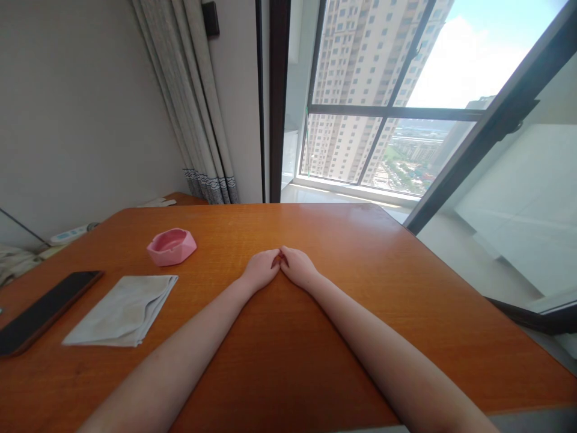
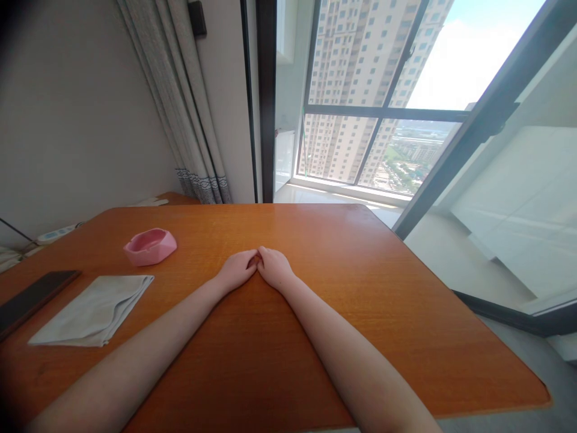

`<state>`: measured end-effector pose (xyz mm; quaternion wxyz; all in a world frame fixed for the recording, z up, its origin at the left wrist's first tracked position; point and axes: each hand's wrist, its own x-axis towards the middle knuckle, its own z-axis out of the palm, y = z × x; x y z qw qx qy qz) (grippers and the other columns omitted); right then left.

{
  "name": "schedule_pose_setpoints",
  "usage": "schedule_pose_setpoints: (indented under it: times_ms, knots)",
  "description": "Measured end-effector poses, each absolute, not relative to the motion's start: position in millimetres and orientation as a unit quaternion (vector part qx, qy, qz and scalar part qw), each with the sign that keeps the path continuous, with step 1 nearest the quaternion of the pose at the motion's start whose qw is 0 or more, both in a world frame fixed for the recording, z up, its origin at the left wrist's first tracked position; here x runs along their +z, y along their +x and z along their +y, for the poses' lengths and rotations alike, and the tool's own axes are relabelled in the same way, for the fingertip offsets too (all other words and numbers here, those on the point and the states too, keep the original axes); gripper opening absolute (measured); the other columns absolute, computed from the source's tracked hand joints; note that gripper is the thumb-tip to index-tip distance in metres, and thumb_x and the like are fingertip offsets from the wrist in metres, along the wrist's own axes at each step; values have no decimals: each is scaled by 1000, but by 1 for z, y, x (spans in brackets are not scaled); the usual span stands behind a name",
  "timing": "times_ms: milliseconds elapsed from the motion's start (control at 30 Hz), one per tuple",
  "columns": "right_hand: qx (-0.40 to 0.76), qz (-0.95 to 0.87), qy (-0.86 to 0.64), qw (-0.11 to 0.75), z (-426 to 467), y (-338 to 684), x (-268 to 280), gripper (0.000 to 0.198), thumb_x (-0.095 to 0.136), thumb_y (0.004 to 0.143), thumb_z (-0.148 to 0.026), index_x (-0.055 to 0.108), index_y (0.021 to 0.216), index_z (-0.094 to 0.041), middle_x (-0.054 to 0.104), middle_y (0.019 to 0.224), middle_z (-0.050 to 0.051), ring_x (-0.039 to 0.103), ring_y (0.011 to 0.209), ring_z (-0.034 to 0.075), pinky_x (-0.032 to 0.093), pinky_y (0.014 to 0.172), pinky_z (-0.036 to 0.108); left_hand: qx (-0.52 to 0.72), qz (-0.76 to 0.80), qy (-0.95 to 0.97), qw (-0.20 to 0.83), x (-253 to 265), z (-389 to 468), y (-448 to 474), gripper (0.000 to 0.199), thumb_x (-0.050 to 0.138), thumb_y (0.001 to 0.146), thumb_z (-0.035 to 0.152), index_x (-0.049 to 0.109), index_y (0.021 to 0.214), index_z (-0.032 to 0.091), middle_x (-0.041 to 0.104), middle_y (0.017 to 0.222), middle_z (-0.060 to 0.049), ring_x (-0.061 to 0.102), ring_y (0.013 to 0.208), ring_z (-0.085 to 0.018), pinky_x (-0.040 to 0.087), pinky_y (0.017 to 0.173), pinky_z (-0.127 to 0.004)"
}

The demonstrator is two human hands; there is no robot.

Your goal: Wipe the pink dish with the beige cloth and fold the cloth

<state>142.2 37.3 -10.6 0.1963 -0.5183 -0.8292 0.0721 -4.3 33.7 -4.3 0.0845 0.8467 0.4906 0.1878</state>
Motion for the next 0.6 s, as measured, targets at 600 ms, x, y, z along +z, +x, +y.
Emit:
schedule_pose_setpoints:
  times_ms: [600]
  knots:
    - [86,-840,-504,183,34,140,-8,26,40,86,-17,58,105,-19,66,104,7,59,96,17,40,85,26,54,820,567,-55,27,36,-177,62,50,76,50,48,121,8,59,111,-24,52,107,-39,43,83,-48]
